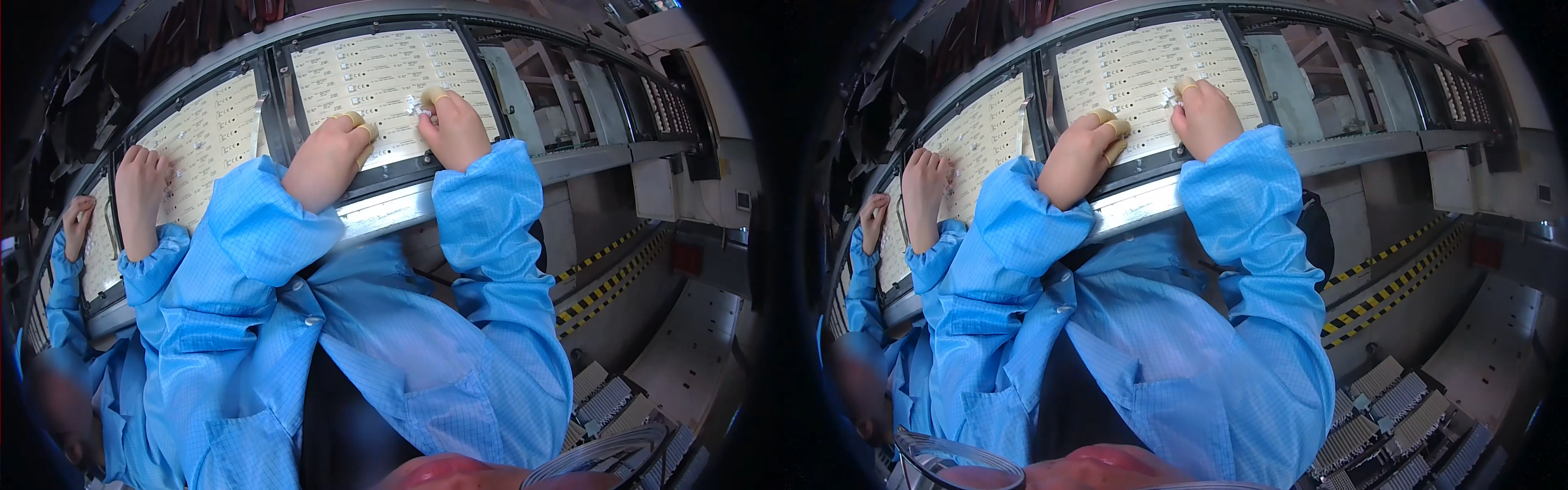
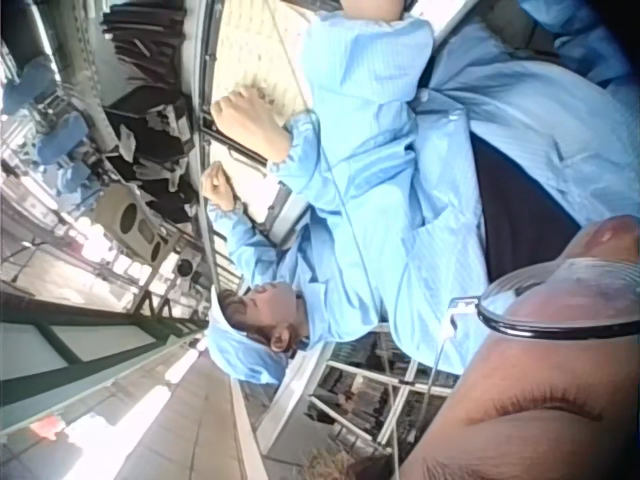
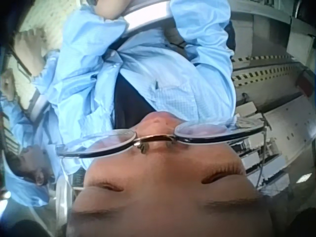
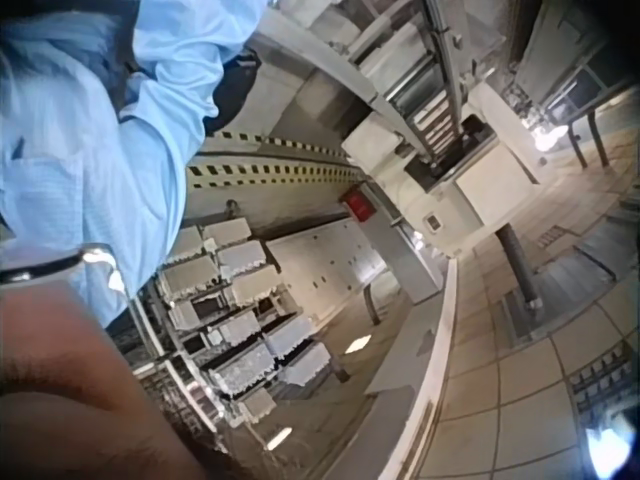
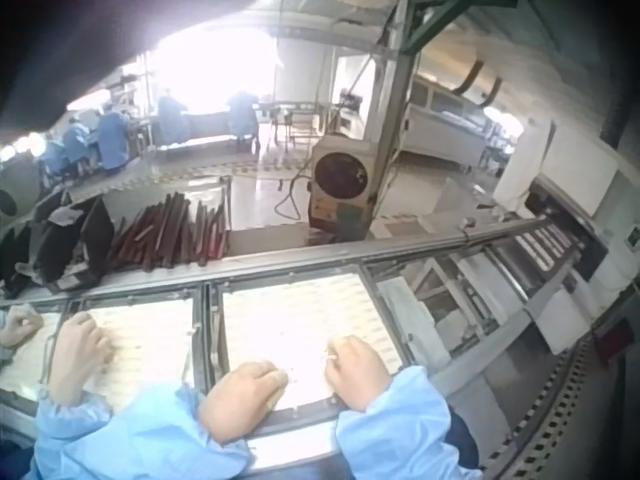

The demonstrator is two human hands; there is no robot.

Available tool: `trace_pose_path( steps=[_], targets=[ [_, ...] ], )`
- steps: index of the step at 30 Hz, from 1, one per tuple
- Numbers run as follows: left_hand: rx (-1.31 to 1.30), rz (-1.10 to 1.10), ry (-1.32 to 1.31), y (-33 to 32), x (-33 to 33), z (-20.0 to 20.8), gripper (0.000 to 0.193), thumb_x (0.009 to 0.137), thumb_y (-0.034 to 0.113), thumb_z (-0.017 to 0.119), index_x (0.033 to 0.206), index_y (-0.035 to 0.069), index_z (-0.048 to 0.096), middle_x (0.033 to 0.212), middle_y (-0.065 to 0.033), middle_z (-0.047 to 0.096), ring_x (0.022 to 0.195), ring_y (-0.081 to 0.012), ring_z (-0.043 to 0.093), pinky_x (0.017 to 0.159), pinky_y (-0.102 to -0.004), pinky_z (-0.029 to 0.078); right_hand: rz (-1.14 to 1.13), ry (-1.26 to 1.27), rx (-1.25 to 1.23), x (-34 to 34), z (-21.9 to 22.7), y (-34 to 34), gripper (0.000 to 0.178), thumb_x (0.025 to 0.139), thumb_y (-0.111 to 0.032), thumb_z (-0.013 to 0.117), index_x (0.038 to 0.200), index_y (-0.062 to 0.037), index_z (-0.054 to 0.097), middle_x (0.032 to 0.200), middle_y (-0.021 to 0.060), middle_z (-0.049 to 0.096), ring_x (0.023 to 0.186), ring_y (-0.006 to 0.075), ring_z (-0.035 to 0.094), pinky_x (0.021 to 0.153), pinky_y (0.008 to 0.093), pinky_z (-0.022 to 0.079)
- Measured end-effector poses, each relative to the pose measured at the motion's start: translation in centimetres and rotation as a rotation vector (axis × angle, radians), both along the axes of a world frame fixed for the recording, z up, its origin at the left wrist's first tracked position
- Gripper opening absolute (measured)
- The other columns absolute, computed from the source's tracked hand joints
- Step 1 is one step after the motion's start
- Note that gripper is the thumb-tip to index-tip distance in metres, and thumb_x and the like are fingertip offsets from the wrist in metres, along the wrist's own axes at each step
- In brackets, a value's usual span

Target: Manually placing small electronic components onto a circuit board panel at an assembly station.

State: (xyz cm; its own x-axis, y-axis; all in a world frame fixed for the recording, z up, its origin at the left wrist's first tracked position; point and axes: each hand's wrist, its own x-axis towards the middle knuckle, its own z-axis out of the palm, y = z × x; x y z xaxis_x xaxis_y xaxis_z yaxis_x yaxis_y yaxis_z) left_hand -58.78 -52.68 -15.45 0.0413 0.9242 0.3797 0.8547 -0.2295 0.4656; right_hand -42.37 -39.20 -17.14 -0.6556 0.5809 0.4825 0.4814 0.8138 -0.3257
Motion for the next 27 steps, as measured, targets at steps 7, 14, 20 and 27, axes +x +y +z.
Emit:
trace_pose_path(
  steps=[7, 14, 20, 27],
  targets=[
    [-0.053, -0.001, -0.024, -0.2, -0.2, 0.2, 0.016, 0.080, 0.011, 0.059, 0.092, 0.003, 0.062, 0.086, -0.0146, 0.058, 0.081, -0.0330, 0.056, 0.074, -0.0390, 0.048, 0.046, 0.157, -0.068, 0.5, 0.3, -0.2, 0.012, 0.080, -0.003, 0.056, 0.090, -0.0036, 0.061, 0.079, 0.0124, 0.058, 0.067, 0.0272, 0.058, 0.061, 0.0338, 0.048],
    [-0.060, 0.014, -0.001, -0.6, -0.4, 0.3, 0.016, 0.079, 0.008, 0.059, 0.093, 0.002, 0.062, 0.087, -0.0158, 0.058, 0.082, -0.0335, 0.056, 0.074, -0.0388, 0.047, 0.023, 0.276, -0.229, 1.4, 1.1, -1.2, 0.013, 0.081, -0.004, 0.057, 0.093, -0.0030, 0.062, 0.078, 0.0072, 0.058, 0.059, 0.0129, 0.054, 0.055, 0.0248, 0.045],
    [-0.077, 0.015, 0.027, -0.4, 0.1, 1.0, 0.015, 0.078, 0.007, 0.059, 0.091, 0.002, 0.061, 0.085, -0.0152, 0.057, 0.082, -0.0330, 0.056, 0.074, -0.0379, 0.047, 0.036, 0.274, -0.266, 2.0, 1.5, -2.1, 0.013, 0.081, -0.003, 0.058, 0.093, -0.0031, 0.062, 0.078, 0.0066, 0.058, 0.057, 0.0122, 0.053, 0.054, 0.0237, 0.044],
    [-0.044, -0.061, 0.167, 0.2, -0.6, 0.6, 0.012, 0.078, 0.008, 0.059, 0.088, 0.002, 0.061, 0.084, -0.0131, 0.057, 0.081, -0.0319, 0.055, 0.073, -0.0381, 0.047, 0.062, 0.277, -0.276, 1.8, 2.2, -3.8, 0.014, 0.080, -0.002, 0.058, 0.093, -0.0033, 0.064, 0.078, 0.0069, 0.059, 0.057, 0.0127, 0.053, 0.054, 0.0238, 0.045]
  ],
)
